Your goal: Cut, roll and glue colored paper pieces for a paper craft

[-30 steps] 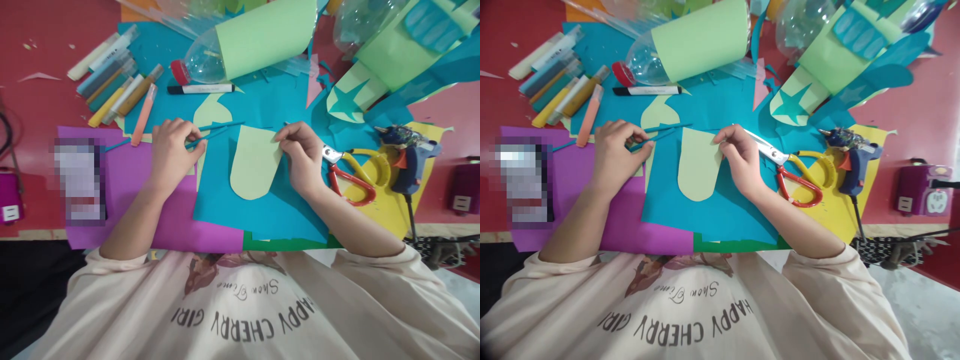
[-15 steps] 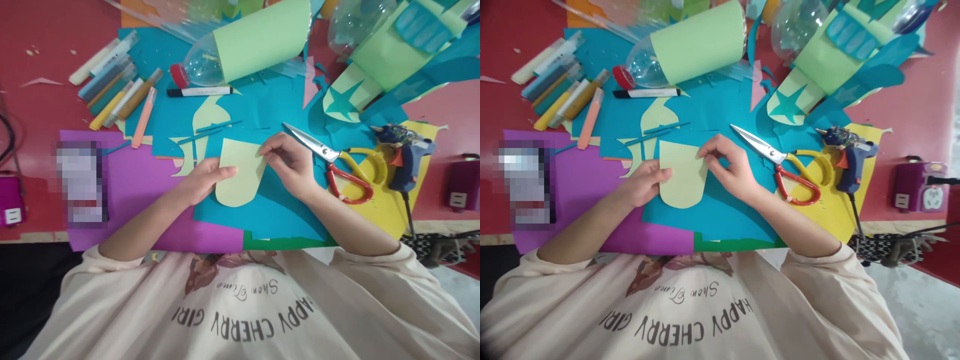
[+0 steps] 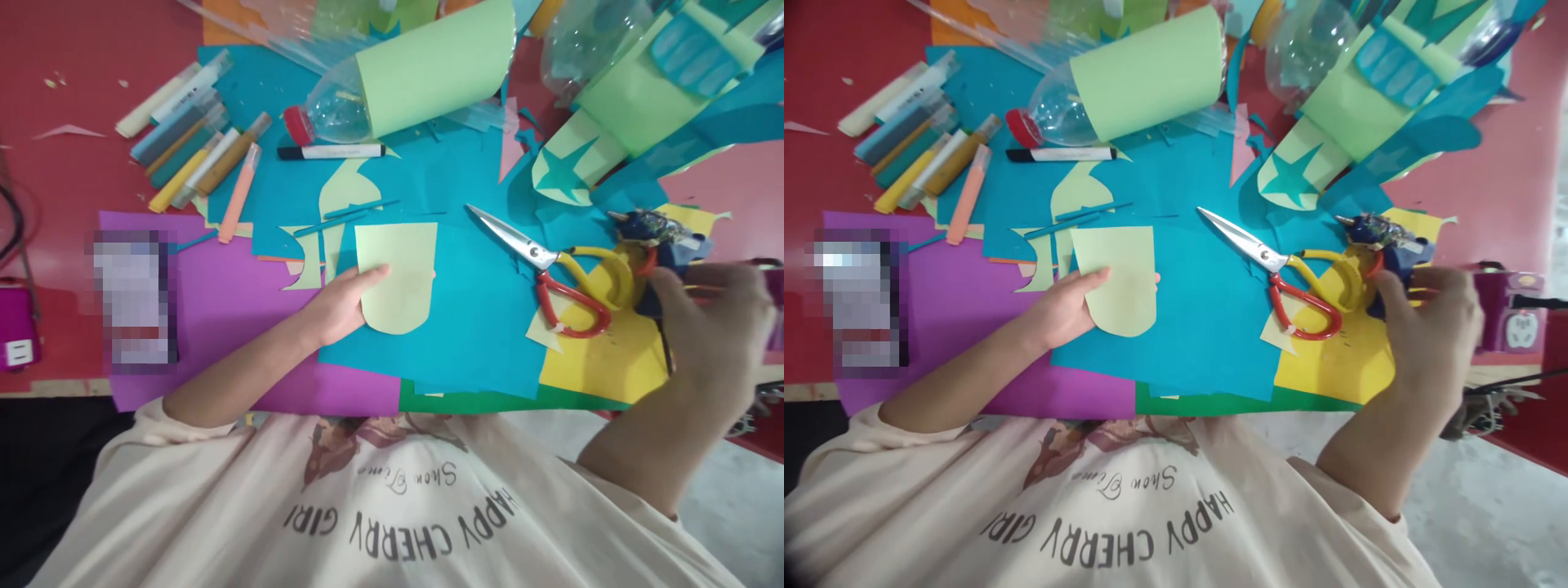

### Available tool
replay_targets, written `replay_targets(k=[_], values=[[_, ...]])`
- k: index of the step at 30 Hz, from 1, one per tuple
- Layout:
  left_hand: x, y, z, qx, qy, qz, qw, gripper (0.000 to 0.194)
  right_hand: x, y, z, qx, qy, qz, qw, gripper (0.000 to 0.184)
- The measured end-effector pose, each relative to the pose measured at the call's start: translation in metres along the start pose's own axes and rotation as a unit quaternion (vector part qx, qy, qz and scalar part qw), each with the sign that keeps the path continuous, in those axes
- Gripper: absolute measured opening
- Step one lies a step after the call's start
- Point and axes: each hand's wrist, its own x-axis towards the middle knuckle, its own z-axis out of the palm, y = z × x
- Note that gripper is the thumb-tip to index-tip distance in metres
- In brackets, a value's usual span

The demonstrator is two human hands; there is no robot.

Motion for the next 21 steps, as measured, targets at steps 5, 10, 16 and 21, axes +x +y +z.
replay_targets(k=[5, 10, 16, 21], values=[[0.0, -0.006, -0.002, -0.015, 0.005, -0.02, 1.0, 0.046, 0.001, -0.022, 0.002, -0.028, -0.026, 0.232, 0.972, 0.037], [-0.003, -0.005, -0.001, -0.022, 0.033, -0.023, 0.999, 0.048, -0.008, -0.03, -0.011, 0.115, -0.019, 0.196, 0.974, 0.017], [0.0, -0.008, 0.0, -0.042, 0.034, -0.021, 0.998, 0.043, -0.019, -0.042, -0.023, 0.419, -0.121, 0.277, 0.856, 0.02], [0.0, -0.008, 0.006, -0.035, 0.061, -0.033, 0.997, 0.036, -0.05, -0.078, -0.019, 0.484, -0.263, 0.336, 0.764, 0.037]])
